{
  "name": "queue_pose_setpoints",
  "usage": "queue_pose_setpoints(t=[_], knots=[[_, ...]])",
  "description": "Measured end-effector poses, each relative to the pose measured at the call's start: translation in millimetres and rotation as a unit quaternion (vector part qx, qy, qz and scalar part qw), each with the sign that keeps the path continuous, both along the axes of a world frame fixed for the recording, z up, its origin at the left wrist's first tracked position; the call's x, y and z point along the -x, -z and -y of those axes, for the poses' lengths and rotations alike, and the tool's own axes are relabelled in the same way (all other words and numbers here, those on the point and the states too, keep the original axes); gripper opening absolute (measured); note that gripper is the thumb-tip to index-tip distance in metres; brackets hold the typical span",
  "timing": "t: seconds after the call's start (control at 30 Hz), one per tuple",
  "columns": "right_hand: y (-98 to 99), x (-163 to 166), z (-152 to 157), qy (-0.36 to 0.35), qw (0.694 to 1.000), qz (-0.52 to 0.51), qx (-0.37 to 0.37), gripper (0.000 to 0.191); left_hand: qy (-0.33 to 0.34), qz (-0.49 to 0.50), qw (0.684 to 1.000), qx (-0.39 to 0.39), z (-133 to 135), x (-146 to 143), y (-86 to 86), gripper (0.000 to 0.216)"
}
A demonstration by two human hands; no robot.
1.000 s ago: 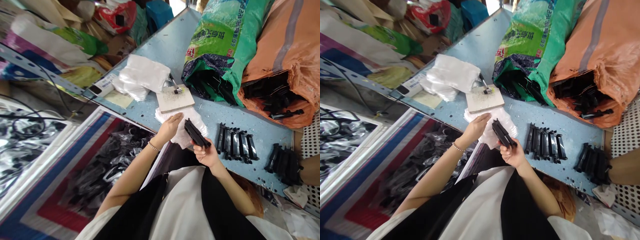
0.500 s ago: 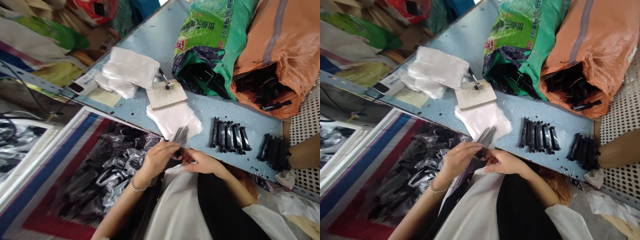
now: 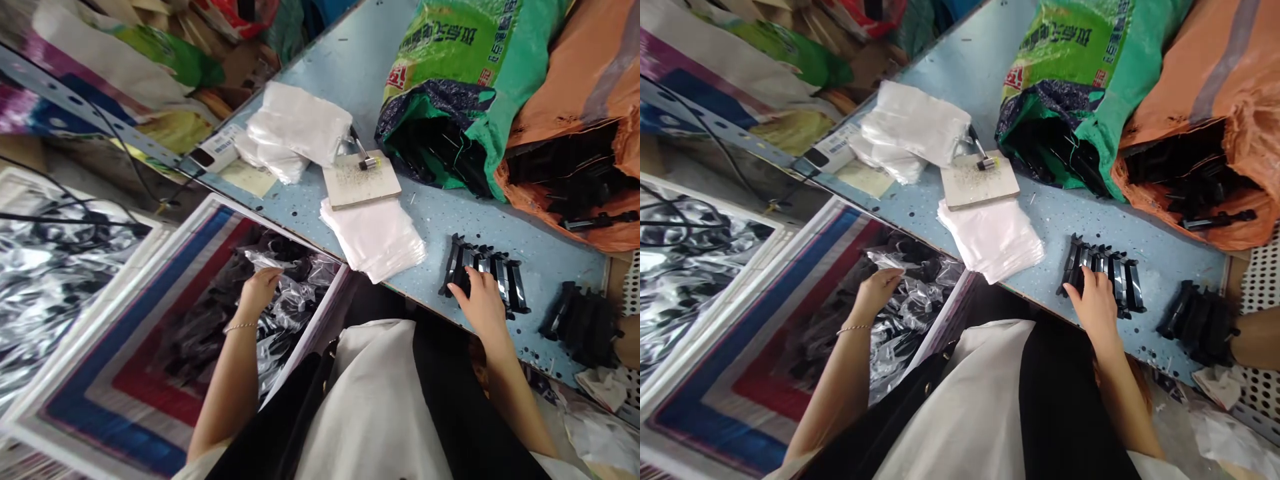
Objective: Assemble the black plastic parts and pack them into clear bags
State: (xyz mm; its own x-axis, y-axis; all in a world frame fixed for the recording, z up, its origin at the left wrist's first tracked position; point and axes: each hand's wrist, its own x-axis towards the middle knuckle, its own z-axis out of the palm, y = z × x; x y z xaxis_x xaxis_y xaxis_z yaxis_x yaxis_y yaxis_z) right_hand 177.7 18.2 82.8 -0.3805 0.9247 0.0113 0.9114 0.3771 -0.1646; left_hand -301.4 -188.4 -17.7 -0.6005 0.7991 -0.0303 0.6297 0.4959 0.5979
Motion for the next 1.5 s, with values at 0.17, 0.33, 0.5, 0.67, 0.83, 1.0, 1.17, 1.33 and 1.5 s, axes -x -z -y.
queue_pose_setpoints(t=[0.17, 0.33, 0.5, 0.67, 0.83, 1.0, 1.17, 1.33, 1.5], knots=[[-3.5, 19, 6, 0.002, 0.996, 0.083, -0.011, 0.062, 0.003, 0.005, 0.996, -0.089, -55, -58, -15.8, 0.024], [-1.6, 38, 5, -0.004, 0.998, 0.042, 0.047, 0.055, 0.236, -0.054, 0.961, -0.133, -140, -151, -58.0, 0.015], [0.2, 40, -10, 0.049, 0.993, -0.005, 0.105, 0.074, 0.22, 0.036, 0.974, -0.051, -192, -152, -64.2, 0.017], [-9.8, 40, -21, 0.071, 0.864, -0.353, 0.351, 0.065, 0.148, 0.333, 0.931, -0.022, -205, -116, -68.6, 0.02], [-8.0, 77, -3, 0.036, 0.567, -0.53, 0.629, 0.058, 0.135, 0.342, 0.927, -0.079, -201, -121, -70.1, 0.008], [-2.7, 78, 0, 0.114, 0.526, -0.579, 0.613, 0.05, 0.12, 0.371, 0.917, -0.082, -194, -124, -65.5, 0.018], [6.7, 80, 2, 0.129, 0.471, -0.558, 0.671, 0.05, 0.168, 0.319, 0.929, -0.084, -193, -120, -63.9, 0.005], [26.7, 96, 6, 0.204, 0.337, -0.594, 0.701, 0.037, 0.271, -0.002, 0.951, -0.151, -185, -117, -67.9, 0.04], [36.8, 99, 4, 0.163, 0.277, -0.629, 0.707, 0.039, 0.388, -0.073, 0.887, -0.239, -144, -164, -89.6, 0.056]])
